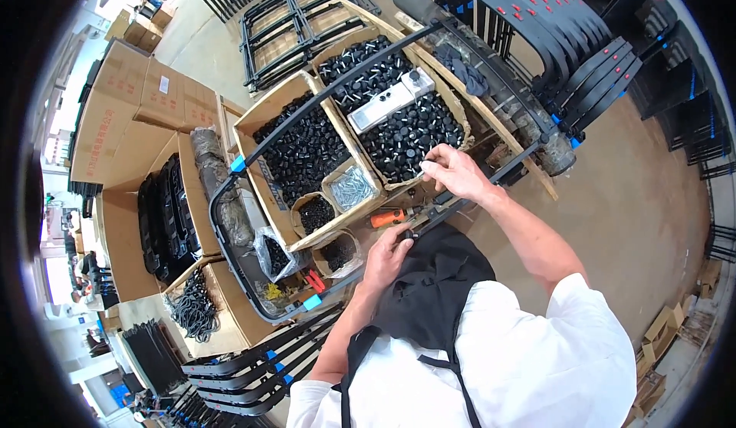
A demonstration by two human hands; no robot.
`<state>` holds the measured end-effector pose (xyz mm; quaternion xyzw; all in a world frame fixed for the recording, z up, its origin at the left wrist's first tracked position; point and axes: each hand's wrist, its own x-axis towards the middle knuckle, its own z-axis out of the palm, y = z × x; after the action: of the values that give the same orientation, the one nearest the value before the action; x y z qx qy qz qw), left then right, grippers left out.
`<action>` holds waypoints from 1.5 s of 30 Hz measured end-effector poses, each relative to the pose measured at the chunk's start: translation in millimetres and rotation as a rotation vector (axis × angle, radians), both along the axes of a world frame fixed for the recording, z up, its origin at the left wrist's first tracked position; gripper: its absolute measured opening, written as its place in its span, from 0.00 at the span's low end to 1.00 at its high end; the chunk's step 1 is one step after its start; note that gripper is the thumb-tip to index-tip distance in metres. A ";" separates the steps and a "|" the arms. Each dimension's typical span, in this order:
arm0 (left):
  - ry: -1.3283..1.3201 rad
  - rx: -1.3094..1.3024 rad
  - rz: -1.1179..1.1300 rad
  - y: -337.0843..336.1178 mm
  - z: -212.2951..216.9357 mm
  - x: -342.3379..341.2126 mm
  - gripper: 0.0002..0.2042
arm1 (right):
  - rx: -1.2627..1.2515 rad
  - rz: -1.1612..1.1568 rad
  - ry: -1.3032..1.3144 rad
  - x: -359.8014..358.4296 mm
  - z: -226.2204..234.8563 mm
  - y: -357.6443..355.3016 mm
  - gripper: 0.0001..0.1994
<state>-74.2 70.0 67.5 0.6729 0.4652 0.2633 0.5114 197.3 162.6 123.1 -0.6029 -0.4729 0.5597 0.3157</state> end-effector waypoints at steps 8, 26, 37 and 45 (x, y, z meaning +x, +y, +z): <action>0.157 0.118 -0.108 0.8 34.9 23.0 0.19 | 0.125 0.081 -0.010 29.2 -27.9 19.5 0.16; 0.042 -0.096 0.479 -36.2 16.2 52.5 0.13 | 0.626 0.578 -0.387 -79.2 -3.9 268.2 0.17; 0.421 0.029 0.273 -27.3 54.6 47.9 0.12 | 0.902 0.896 -0.680 -143.0 -25.6 369.7 0.17; 0.247 -0.201 0.341 -23.0 61.3 54.4 0.13 | 0.866 0.900 -0.937 -159.9 -18.5 369.9 0.11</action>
<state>-19.9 47.0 128.7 0.5572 0.6553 0.2137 0.4630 37.4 532.5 104.6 -0.3497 -0.9323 0.0864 0.0330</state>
